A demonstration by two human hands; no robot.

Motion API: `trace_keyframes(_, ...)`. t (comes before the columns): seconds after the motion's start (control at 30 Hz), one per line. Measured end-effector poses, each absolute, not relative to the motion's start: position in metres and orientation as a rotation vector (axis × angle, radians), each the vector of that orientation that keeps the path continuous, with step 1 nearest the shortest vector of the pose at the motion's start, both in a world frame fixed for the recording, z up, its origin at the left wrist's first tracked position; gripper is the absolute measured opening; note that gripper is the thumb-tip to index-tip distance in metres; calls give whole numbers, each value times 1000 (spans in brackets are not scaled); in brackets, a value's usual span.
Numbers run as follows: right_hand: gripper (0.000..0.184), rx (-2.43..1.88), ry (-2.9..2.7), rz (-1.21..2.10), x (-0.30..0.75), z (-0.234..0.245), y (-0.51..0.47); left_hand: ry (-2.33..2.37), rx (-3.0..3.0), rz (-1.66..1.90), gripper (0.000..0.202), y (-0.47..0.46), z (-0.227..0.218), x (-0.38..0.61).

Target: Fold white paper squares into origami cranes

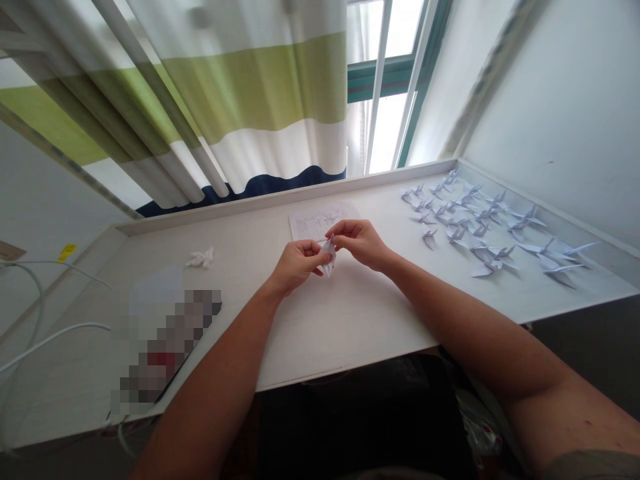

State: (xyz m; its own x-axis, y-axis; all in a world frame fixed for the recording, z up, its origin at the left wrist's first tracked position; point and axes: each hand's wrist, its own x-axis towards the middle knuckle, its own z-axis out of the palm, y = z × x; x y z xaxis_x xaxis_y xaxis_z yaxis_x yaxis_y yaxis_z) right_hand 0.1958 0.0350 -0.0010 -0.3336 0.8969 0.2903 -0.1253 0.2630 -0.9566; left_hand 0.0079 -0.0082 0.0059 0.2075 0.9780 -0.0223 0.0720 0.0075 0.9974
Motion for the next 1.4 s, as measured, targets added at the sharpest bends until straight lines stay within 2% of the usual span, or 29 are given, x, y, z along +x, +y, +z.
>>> trace_keyframes(0.23,9,-800,-1453,1246,190,-5,32,1095,1333,995,32,-10,8,9)
trace_keyframes(0.4,33,-803,-1377,1373,191,-1,31,1142,1274,1046,32,-9,9,7)
trace_keyframes(0.5,40,-764,-1451,1436,193,-1,31,1139,1276,1045,32,-9,10,7)
trace_keyframes(0.63,39,-672,-1603,1468,194,-5,31,1099,1292,1032,32,-11,11,9)
trace_keyframes(0.93,36,-608,-1564,1501,193,-7,29,1077,1283,1031,41,-11,11,9)
trace_keyframes(1.03,30,-636,-1568,1502,194,-5,31,1099,1304,1038,39,-8,8,7)
trace_keyframes(1.1,23,-691,-1559,1383,196,-3,33,1151,1355,1076,35,-6,4,6)
trace_keyframes(1.23,22,-776,-1529,974,196,0,33,1405,1655,1294,24,-2,-4,4)
trace_keyframes(1.4,31,-726,-1541,1082,190,-1,27,1589,1916,1345,22,-5,-4,4)
